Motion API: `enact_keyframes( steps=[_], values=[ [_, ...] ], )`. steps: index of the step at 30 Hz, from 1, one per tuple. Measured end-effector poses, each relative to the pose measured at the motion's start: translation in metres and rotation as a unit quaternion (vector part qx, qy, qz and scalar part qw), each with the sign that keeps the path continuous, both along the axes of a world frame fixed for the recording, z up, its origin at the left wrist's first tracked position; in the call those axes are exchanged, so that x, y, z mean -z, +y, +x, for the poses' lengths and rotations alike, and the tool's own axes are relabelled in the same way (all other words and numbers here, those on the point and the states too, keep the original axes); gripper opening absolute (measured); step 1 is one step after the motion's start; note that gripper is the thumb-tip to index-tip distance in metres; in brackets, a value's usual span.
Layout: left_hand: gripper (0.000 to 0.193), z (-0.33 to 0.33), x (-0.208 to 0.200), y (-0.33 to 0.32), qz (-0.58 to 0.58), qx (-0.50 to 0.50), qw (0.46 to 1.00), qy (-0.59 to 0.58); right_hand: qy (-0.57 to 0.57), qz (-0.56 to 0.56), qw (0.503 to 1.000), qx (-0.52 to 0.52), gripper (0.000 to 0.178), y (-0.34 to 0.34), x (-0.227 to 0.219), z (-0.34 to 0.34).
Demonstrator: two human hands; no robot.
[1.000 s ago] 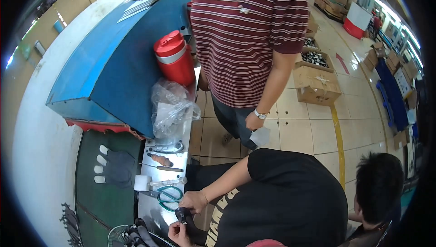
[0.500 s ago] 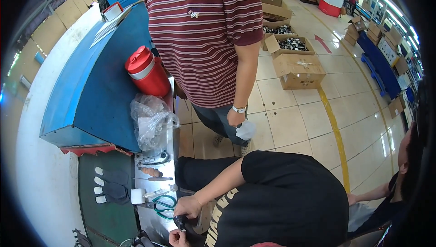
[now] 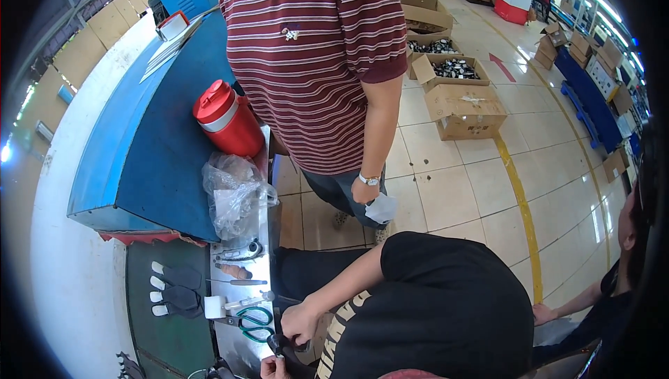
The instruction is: The recorder is assembling components of a shoe, applying adhesive to parts and pressing them together at a factory workstation.
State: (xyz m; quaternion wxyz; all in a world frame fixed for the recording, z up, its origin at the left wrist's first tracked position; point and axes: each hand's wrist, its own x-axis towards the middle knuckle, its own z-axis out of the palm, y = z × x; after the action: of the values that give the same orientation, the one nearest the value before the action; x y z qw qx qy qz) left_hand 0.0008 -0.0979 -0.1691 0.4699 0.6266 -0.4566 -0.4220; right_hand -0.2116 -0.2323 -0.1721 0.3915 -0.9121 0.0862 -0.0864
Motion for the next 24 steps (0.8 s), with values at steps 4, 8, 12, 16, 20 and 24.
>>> enact_keyframes(
  steps=[4, 8, 12, 16, 20, 24],
  values=[
    [0.013, -0.001, 0.001, -0.002, -0.011, 0.004, 1.0, 0.006, -0.041, 0.0, 0.999, 0.019, 0.028, -0.001, 0.005, -0.008],
    [0.012, -0.001, 0.002, -0.002, -0.005, -0.006, 1.0, -0.001, -0.002, -0.002, 0.999, 0.044, 0.032, -0.003, -0.006, -0.012],
    [0.012, -0.001, 0.004, -0.002, -0.001, -0.02, 1.0, 0.008, -0.003, 0.02, 0.998, 0.062, 0.035, -0.006, -0.014, -0.015],
    [0.013, 0.003, 0.009, -0.002, -0.006, -0.01, 1.0, 0.011, 0.001, 0.021, 0.998, 0.061, 0.043, -0.006, -0.013, -0.018],
    [0.012, 0.002, 0.006, -0.003, -0.007, -0.004, 1.0, -0.007, -0.034, 0.038, 0.996, 0.074, 0.073, -0.002, -0.013, -0.02],
    [0.011, 0.002, 0.007, -0.002, 0.006, -0.006, 1.0, -0.006, -0.05, 0.078, 0.994, 0.061, 0.091, -0.003, -0.013, -0.019]
  ],
)
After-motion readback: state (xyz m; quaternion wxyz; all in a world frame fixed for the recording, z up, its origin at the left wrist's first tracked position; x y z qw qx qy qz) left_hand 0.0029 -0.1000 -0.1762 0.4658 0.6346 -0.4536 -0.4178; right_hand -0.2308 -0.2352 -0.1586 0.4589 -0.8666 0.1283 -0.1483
